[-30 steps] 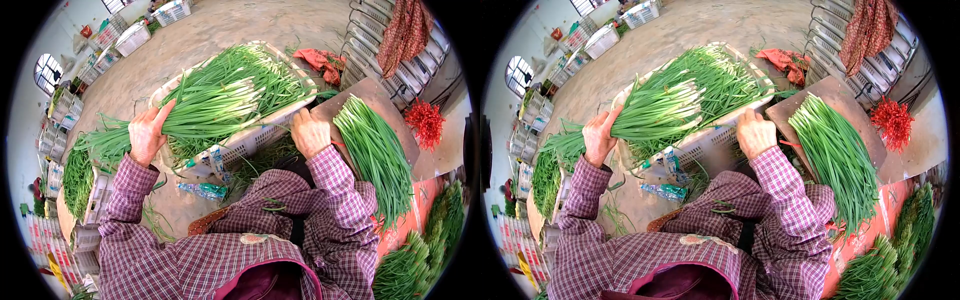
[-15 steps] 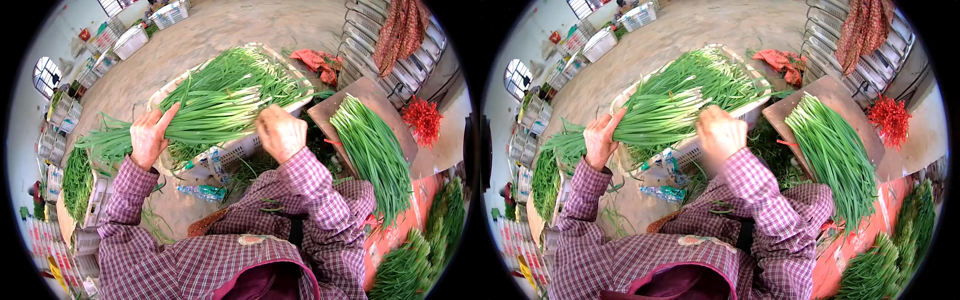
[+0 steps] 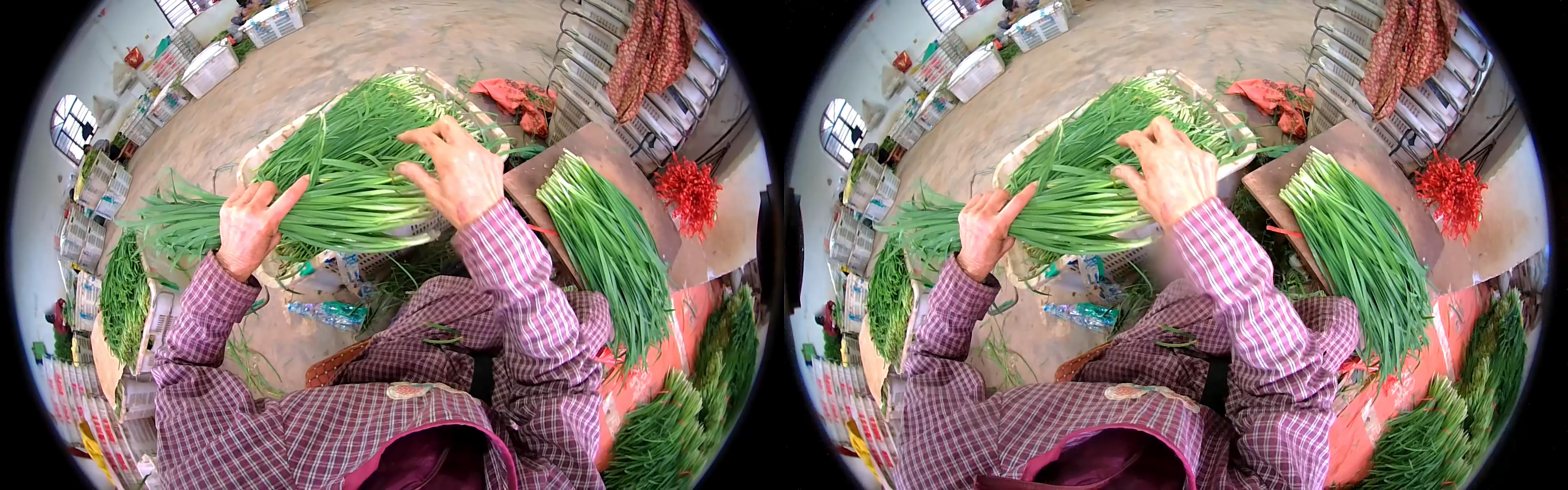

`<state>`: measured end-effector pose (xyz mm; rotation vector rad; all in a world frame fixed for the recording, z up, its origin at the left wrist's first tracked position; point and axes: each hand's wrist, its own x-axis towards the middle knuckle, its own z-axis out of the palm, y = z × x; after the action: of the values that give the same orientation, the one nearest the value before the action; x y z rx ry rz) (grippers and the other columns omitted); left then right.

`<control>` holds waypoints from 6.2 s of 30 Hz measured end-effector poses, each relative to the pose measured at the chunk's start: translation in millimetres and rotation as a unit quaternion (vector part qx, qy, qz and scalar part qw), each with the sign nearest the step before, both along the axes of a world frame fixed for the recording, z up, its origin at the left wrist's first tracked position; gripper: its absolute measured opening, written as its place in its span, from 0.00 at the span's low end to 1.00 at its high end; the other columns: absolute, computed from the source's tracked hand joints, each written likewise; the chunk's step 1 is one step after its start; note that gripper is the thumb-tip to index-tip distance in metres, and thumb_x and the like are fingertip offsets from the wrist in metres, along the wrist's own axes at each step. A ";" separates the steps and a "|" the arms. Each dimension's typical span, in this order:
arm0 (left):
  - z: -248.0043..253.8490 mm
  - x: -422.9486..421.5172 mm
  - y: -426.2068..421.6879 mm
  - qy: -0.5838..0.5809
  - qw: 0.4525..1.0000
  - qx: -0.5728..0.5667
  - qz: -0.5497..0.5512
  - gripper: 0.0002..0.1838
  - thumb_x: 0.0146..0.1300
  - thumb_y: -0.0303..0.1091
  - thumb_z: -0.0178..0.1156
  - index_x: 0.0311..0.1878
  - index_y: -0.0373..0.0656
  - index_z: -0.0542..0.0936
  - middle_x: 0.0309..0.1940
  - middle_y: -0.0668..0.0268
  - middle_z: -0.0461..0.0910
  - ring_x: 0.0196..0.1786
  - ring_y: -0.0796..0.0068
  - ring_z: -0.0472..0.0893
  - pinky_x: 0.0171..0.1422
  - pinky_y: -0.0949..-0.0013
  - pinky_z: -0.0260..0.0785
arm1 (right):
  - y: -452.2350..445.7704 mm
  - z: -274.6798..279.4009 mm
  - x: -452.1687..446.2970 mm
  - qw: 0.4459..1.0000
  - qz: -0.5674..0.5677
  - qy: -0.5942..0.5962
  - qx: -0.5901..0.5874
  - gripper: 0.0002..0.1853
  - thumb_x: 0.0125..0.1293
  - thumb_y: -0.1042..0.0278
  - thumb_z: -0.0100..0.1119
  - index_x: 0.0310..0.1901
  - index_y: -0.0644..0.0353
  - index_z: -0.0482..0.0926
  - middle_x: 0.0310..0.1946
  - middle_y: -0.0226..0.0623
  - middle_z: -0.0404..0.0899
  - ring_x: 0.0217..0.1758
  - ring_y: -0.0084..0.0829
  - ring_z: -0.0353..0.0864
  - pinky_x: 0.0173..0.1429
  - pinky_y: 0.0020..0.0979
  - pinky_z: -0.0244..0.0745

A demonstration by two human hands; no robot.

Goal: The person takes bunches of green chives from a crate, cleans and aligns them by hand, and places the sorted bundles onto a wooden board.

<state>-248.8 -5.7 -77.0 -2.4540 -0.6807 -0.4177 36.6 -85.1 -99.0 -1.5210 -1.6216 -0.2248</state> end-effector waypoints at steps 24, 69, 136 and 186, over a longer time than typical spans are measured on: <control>2.9 4.7 -10.7 0.051 0.996 0.026 -0.069 0.33 0.46 0.30 0.60 0.62 0.58 0.78 0.26 0.69 0.68 0.28 0.69 0.72 0.33 0.65 0.67 | 1.1 -22.0 16.4 0.979 0.098 -0.028 -0.176 0.21 0.63 0.43 0.59 0.46 0.50 0.85 0.42 0.36 0.85 0.43 0.37 0.84 0.50 0.35 0.77; -16.1 -46.8 19.6 -0.353 0.490 -0.792 0.086 0.26 0.42 0.27 0.64 0.50 0.32 0.77 0.27 0.56 0.81 0.28 0.64 0.79 0.35 0.64 0.72 | -28.5 -40.8 70.9 0.975 0.066 0.079 -0.197 0.36 0.63 0.32 0.52 0.59 0.57 0.76 0.56 0.47 0.76 0.62 0.45 0.73 0.67 0.44 0.66; -87.5 -72.7 -26.3 -0.334 0.402 -0.845 0.113 0.32 0.44 0.15 0.66 0.58 0.34 0.73 0.40 0.56 0.83 0.40 0.63 0.84 0.48 0.63 0.77 | -17.4 -69.7 75.5 0.839 -0.233 -0.003 -0.492 0.33 0.63 0.42 0.59 0.66 0.51 0.70 0.52 0.47 0.81 0.53 0.41 0.82 0.57 0.39 0.77; -90.6 2.5 -83.6 -0.318 0.444 -0.831 0.106 0.22 0.50 0.24 0.70 0.50 0.36 0.78 0.40 0.61 0.84 0.40 0.75 0.83 0.50 0.70 0.74 | 7.3 -86.0 37.1 0.926 -0.053 0.373 0.023 0.12 0.69 0.58 0.56 0.43 0.58 0.81 0.32 0.38 0.83 0.28 0.31 0.81 0.38 0.33 0.77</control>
<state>-246.3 -89.3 -167.6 -3.6803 -2.8065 -0.7838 73.7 -77.8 -185.0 -1.4142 -0.9190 0.2410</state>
